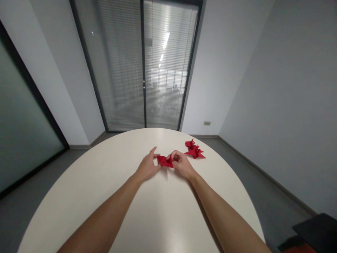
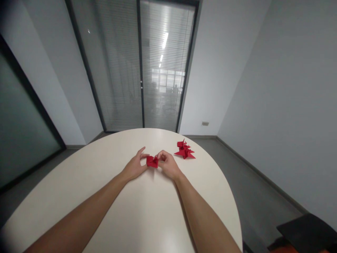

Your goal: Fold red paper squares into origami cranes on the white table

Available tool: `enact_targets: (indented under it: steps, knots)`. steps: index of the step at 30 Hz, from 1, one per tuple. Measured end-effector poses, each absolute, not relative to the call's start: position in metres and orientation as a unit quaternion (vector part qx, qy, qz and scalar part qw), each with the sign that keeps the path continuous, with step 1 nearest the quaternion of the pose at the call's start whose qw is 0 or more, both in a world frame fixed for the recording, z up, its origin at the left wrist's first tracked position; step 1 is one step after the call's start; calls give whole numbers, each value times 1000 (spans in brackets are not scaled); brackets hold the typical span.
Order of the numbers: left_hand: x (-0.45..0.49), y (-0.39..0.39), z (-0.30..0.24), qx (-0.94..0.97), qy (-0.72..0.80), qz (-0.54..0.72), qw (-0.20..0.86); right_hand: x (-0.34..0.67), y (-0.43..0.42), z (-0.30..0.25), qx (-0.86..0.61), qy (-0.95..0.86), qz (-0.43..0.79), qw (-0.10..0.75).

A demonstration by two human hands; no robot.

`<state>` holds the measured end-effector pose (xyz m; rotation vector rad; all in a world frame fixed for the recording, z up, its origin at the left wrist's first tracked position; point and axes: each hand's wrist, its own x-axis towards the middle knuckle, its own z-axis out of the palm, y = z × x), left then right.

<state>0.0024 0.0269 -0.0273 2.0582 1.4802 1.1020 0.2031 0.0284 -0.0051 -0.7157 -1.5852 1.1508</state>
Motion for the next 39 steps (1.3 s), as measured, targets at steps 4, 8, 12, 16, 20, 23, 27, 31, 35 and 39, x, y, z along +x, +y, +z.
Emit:
enact_targets:
  steps: [4, 8, 12, 16, 20, 23, 27, 31, 35, 39]
  knots:
    - [2, 26, -25, 714, 547, 401, 173, 204, 30, -7, -299, -648, 479, 512]
    - [3, 25, -22, 723, 520, 414, 188, 204, 32, -10, -295, -643, 481, 517]
    - [3, 22, -19, 729, 452, 464, 222, 204, 33, -12, -303, -648, 471, 516]
    - [3, 20, -15, 738, 430, 460, 244, 203, 31, -12, -315, -646, 484, 499]
    - [3, 19, -15, 732, 435, 445, 276, 203, 30, -11, -331, -653, 487, 476]
    - [3, 19, -16, 725, 427, 448, 301, 202, 30, -11, -333, -665, 446, 498]
    - [3, 18, -15, 723, 424, 445, 314, 201, 32, -12, -322, -659, 462, 498]
    - [4, 18, -13, 728, 421, 447, 306, 201, 33, -15, -336, -651, 471, 492]
    - [3, 16, -10, 764, 421, 424, 243, 200, 34, -14, -314, -640, 475, 516]
    - [2, 14, -8, 798, 393, 422, 176, 201, 33, -11, -328, -654, 437, 524]
